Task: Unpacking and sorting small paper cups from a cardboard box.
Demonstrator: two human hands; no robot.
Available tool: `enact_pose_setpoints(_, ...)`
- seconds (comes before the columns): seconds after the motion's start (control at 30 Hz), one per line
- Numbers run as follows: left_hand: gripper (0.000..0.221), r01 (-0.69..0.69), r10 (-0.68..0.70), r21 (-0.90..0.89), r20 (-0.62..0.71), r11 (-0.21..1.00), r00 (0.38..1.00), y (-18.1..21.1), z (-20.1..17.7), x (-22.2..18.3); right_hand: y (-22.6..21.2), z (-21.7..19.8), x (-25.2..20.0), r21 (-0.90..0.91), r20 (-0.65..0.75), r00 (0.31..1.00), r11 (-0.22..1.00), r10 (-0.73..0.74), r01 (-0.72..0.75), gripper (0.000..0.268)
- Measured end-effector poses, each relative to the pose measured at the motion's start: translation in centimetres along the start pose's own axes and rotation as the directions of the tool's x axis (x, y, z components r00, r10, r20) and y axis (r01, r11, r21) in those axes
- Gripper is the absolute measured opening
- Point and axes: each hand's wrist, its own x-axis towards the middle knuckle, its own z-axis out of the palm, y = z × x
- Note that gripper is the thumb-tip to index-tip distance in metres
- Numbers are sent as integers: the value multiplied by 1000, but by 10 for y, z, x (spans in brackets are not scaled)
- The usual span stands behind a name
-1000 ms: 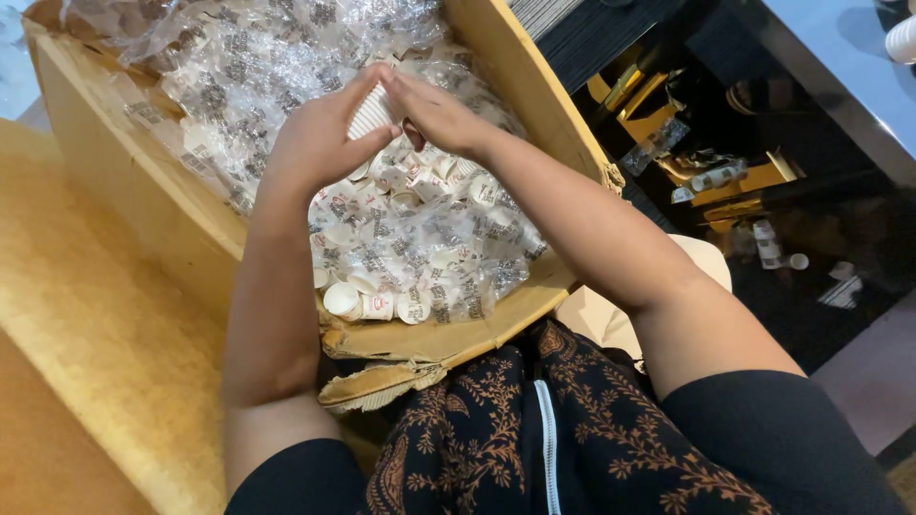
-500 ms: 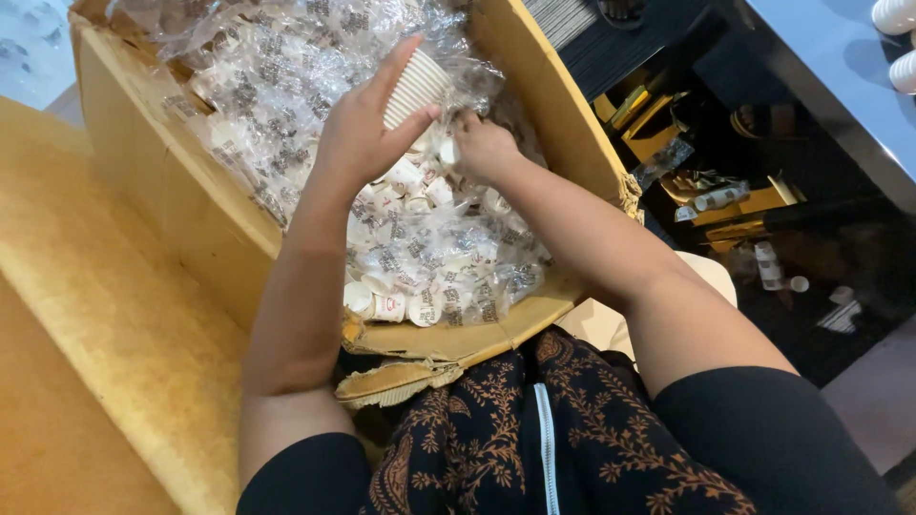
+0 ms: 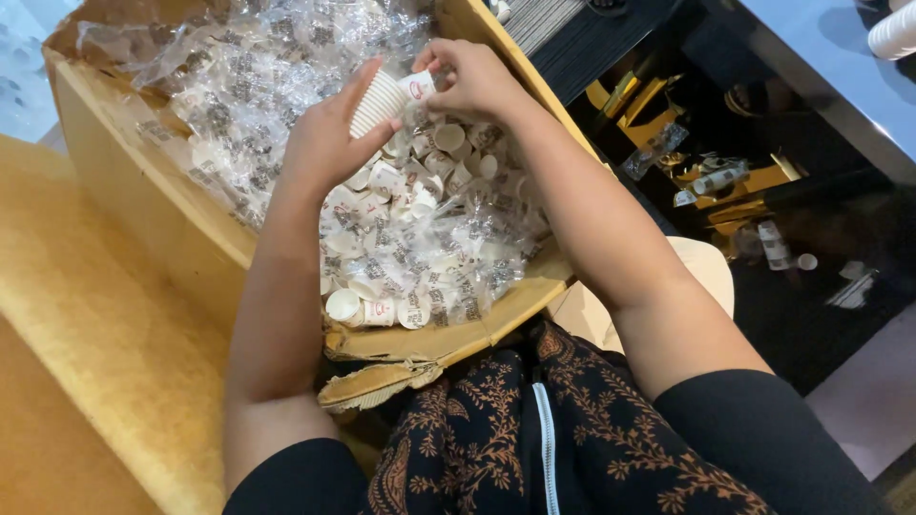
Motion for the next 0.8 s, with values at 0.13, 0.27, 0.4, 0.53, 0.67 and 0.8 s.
enact_pose_setpoints(0.13, 78, -2, 2, 13, 31, 1000, 1000, 2, -3, -5, 15, 7, 13, 176, -215, 974, 979, -65, 104, 28)
enact_pose_setpoints(0.27, 78, -6, 5, 23, 45, 1000, 999, 1, 2, -6, 15, 13, 16, 250, -218, 976, 967, 10, 46, 25)
enact_pose_setpoints(0.4, 78, 13, -13, -3, 32, 1000, 999, 6, -3, -4, -8, 4, 10, 208, -353, 935, 973, -20, 99, 21)
enact_pose_setpoints(0.53, 84, 120, -120, 6, 159, 993, 980, 22, -7, -2, -12, 21, 10, 209, -415, 882, 920, -224, 332, 19)
enact_pose_setpoints(0.67, 86, -122, 126, -52, 78, 991, 989, 2, 8, -5, -19, 40, 7, 588, -227, 914, 700, -337, 404, 29)
enact_pose_setpoints(0.8, 80, 30, -23, -71, 89, 997, 996, 15, -8, -8, -22, 30, 6, 787, -204, 970, 566, -134, 244, 28)
